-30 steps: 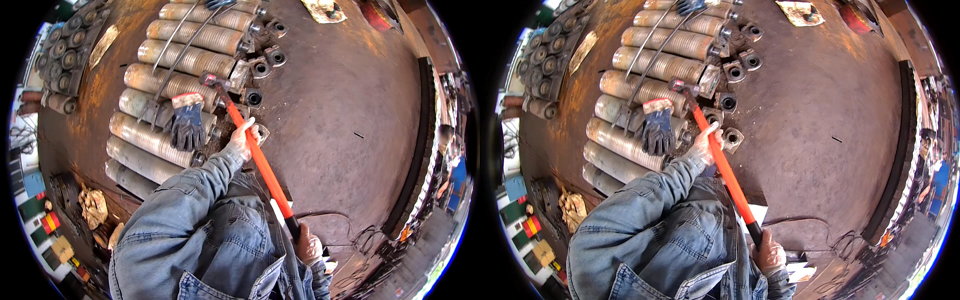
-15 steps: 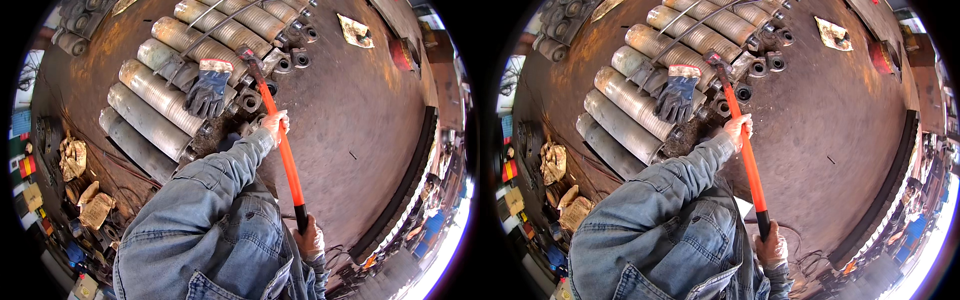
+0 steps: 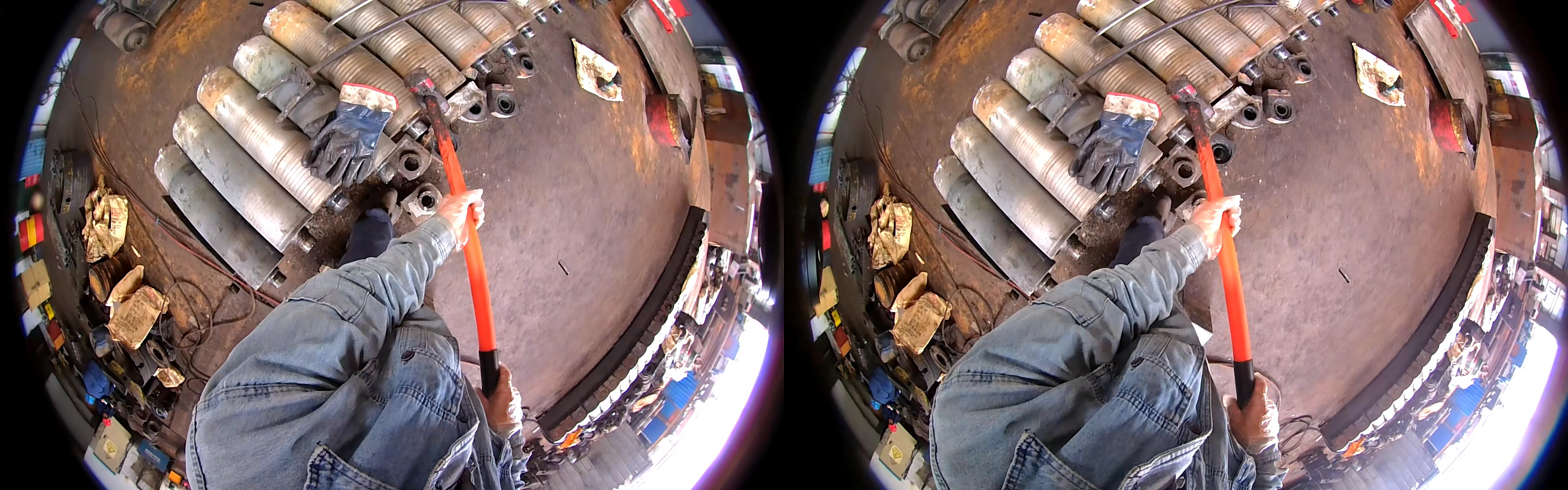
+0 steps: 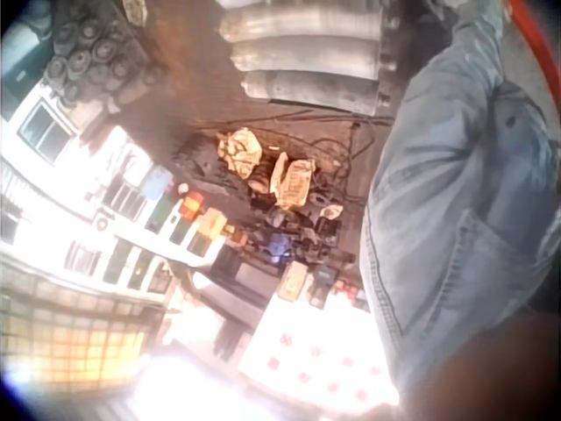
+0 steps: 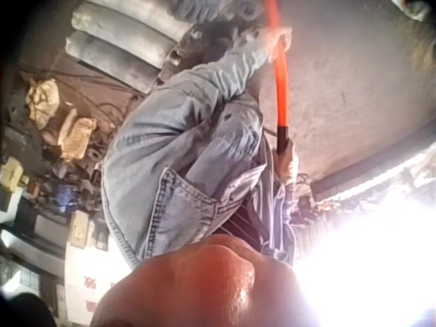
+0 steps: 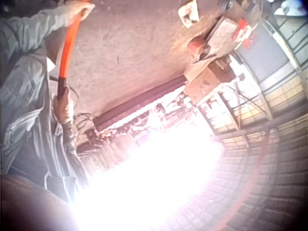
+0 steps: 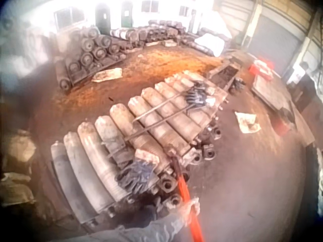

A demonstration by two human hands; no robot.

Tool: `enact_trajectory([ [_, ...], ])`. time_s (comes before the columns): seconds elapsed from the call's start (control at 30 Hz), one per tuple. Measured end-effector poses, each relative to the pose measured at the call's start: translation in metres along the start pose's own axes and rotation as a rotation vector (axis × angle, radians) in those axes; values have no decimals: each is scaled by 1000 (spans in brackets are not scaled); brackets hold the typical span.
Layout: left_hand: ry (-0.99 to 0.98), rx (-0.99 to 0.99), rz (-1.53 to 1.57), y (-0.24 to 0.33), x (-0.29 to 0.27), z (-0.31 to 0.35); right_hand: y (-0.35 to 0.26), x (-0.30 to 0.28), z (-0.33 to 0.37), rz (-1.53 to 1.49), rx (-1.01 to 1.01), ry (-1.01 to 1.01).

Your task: The person uses a sledgehammer to repeatedly strike a series of cylindrical metal parts arranged on a large circular metal surface. A second person wearing a red helmet is visible nearby, occasionally moving around the workspace. The camera wearer continues the repetitive striking action throughout the clip.

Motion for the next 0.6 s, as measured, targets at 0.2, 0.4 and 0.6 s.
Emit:
enact_trajectory([
  [0.2, 61, 16, -43, -1, 10, 3, -1, -16, -3, 1, 61, -17],
  [0.4, 43, 26, -85, 1, 16, 9, 13, -13, -5, 44, 5, -30],
  [0.6, -38, -12, -144, 19, 16, 1, 13, -3, 1, -3, 52, -37],
])
Point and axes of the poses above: each hand's wrist, its own z-axis away from the middle knuckle, its own x-axis out of the palm, y = z × x, the point moved 7 cm from there along -z, towards the middle knuckle, and after that the axes turned 13 degrees about -x, right-handed, at the moved point
